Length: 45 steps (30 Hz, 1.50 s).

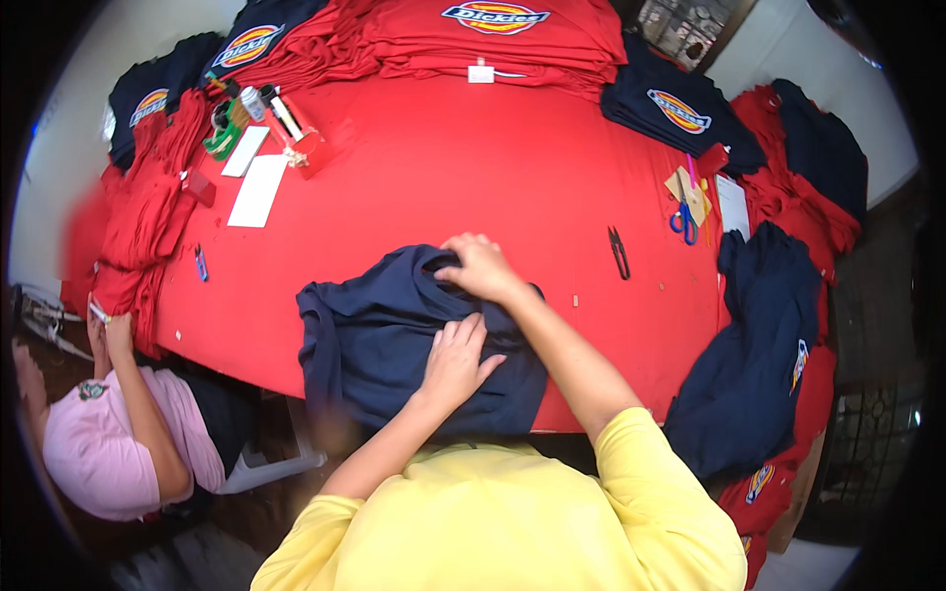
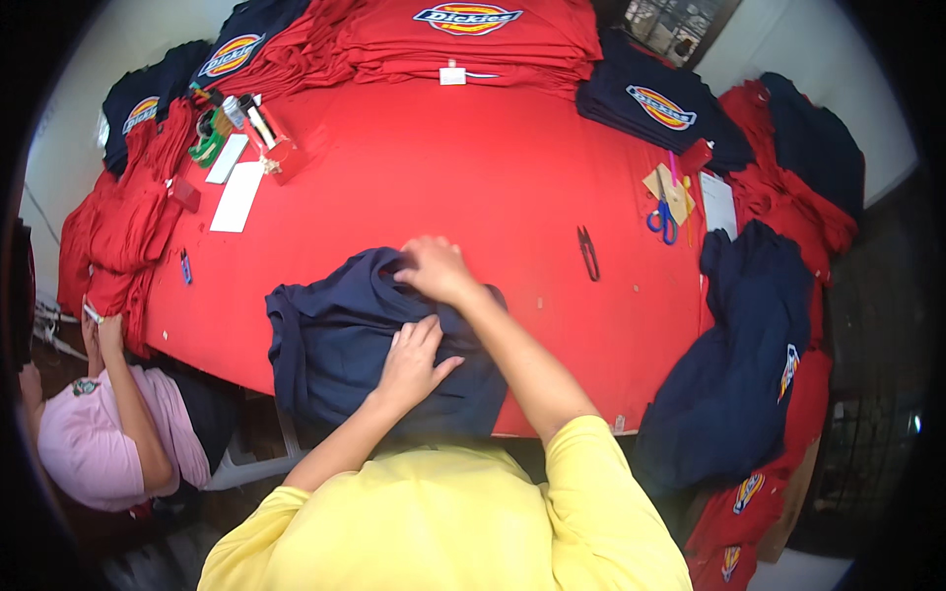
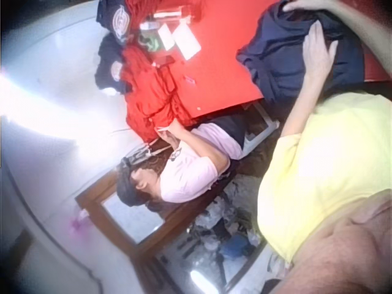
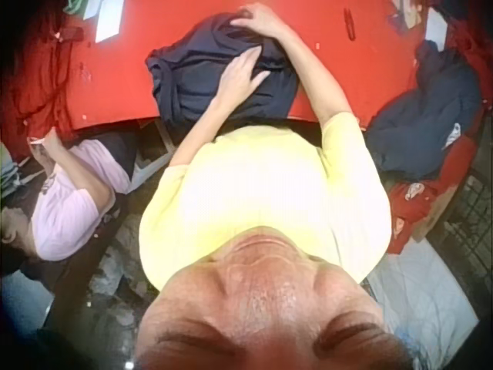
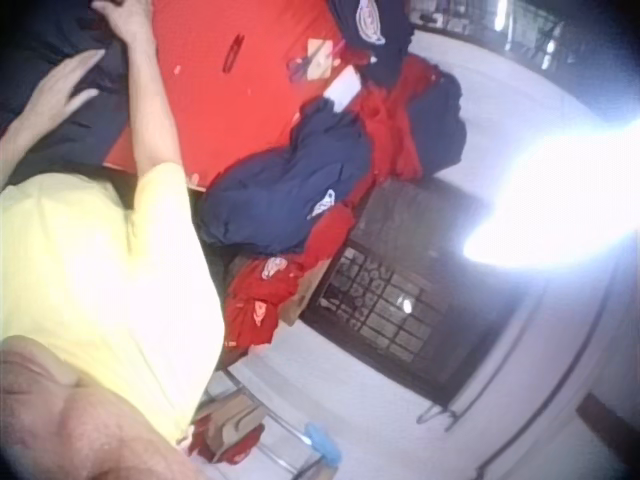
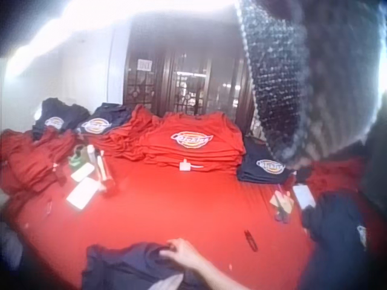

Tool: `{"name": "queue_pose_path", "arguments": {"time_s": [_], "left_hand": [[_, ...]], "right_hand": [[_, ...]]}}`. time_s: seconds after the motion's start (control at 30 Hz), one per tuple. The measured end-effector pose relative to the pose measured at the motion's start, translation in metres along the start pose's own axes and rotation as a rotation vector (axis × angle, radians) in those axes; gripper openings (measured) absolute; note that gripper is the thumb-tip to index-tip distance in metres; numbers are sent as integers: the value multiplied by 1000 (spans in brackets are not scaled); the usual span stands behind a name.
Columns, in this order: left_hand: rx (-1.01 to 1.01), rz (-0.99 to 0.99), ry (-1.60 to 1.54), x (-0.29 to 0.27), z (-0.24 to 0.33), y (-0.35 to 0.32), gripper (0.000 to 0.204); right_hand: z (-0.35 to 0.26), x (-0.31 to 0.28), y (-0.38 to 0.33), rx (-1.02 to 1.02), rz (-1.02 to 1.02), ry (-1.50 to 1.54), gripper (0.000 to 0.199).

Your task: The person picks up a dark blue shirt from a pile, lays it flat on a red table, and folds it.

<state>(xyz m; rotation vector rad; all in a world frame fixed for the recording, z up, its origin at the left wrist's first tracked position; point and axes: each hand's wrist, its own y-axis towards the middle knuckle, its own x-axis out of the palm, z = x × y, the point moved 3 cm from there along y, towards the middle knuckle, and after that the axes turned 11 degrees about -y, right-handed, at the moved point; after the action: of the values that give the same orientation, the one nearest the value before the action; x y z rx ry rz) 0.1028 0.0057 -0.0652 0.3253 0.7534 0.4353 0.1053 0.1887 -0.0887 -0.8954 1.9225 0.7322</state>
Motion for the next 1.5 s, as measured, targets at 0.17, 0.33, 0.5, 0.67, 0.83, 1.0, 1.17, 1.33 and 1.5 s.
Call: {"name": "queue_pose_path", "arguments": {"time_s": [0.17,0.33,0.5,0.67,0.83,1.0,1.17,1.33,1.5], "left_hand": [[-374,-550,-38,-30,-2,-34,31],[-1041,-326,-542,-183,-22,-169,30],[-414,590,122,-326,94,-200,19],[484,933,25,-354,108,-198,14],[-215,964,-485,-338,7,-213,21],[-713,137,-469,-190,-30,-185,49],[-155,-182,-222,-112,-14,-142,58],[-283,-88,72,-127,-57,-148,30],[-568,-13,-30,-160,-58,-136,22]], "right_hand": [[-71,48,-38,-231,-511,851,35],[-97,28,-120,-349,-907,655,28],[-125,-32,-120,-260,-512,327,19],[-161,-89,-124,-207,50,1232,40],[-130,-20,-161,271,-1031,904,27],[-149,-29,-192,118,-779,1364,31],[-184,-50,-204,-36,-552,783,32],[-169,-104,-226,-87,-89,1006,18],[-133,-154,-259,243,473,1005,13]]}}
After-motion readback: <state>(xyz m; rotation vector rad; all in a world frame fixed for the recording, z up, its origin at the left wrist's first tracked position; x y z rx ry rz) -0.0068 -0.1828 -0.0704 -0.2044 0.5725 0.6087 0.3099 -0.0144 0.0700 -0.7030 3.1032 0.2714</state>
